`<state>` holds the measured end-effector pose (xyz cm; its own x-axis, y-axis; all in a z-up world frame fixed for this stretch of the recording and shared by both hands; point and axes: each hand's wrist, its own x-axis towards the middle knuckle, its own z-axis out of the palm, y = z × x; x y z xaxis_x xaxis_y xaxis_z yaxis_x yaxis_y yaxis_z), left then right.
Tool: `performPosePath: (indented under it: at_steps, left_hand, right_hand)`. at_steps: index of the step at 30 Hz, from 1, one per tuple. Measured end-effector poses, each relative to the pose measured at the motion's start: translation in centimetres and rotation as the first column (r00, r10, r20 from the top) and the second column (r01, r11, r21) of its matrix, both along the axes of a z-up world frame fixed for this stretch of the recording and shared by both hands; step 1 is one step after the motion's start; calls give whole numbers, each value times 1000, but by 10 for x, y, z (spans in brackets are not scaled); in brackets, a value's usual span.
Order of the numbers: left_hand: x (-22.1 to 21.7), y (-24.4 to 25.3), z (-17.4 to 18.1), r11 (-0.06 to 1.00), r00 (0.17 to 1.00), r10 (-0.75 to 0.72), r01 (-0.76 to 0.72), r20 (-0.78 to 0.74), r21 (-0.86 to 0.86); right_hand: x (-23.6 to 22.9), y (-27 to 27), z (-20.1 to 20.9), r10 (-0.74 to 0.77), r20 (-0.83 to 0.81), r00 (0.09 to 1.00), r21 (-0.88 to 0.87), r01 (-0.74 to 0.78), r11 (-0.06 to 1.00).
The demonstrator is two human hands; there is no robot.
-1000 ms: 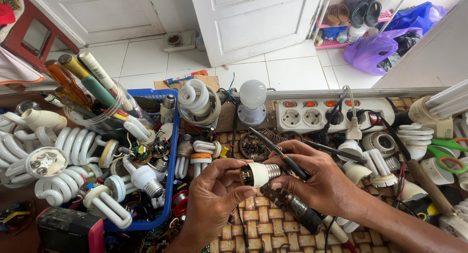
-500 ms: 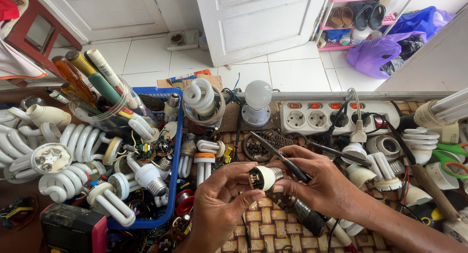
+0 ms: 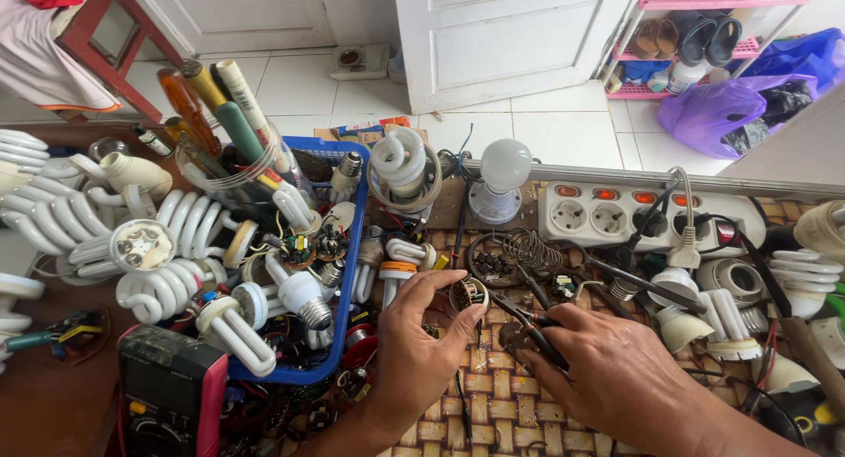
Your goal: The person disassembles a compact fluorescent lamp, removes the internal circuit board, and uses pliers to adjust or remove components from the base. The person then reassembles the lamp housing.
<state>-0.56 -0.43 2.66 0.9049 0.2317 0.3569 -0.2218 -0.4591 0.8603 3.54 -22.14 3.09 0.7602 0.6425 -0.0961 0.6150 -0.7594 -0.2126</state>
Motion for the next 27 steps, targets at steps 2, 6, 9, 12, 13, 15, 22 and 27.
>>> performPosePath:
  at_steps: [2,6,9,12,13,15,22,27]
  left_hand:
    - [-1,0,-1,998,999,-12,10,36,54]
    - [-4,-2,-5,990,997,-65,58,50,131]
    - [-3,1,-5,994,999,-50,51,-10,102]
    - [-1,8,-1,995,999,-34,34,4,99]
    - [-2,9,-2,995,999,-32,32,4,98]
    - [-2,12,-2,993,998,-52,55,-32,103]
    - [-3,8,6,884,876,-223,-4,-428,-468]
    - [-4,8,-6,797,883,-314,46,-348,-602]
  right_hand:
    - [-2,1,2,7,6,1000,1,-7,1000]
    - [-6,3,-4,-4,-58,998,-60,0,998]
    - [-4,3,-6,87,-86,993,-30,-90,996]
    - [-3,1,-1,114,-116,987,21,-112,993]
    - [-2,2,1,116,-115,987,20,-114,993]
    - [0,4,5,173,37,984,173,-176,969]
    - [17,25,11,26,105,994,324,-59,944]
    - [17,30,-1,22,66,998,313,-42,949]
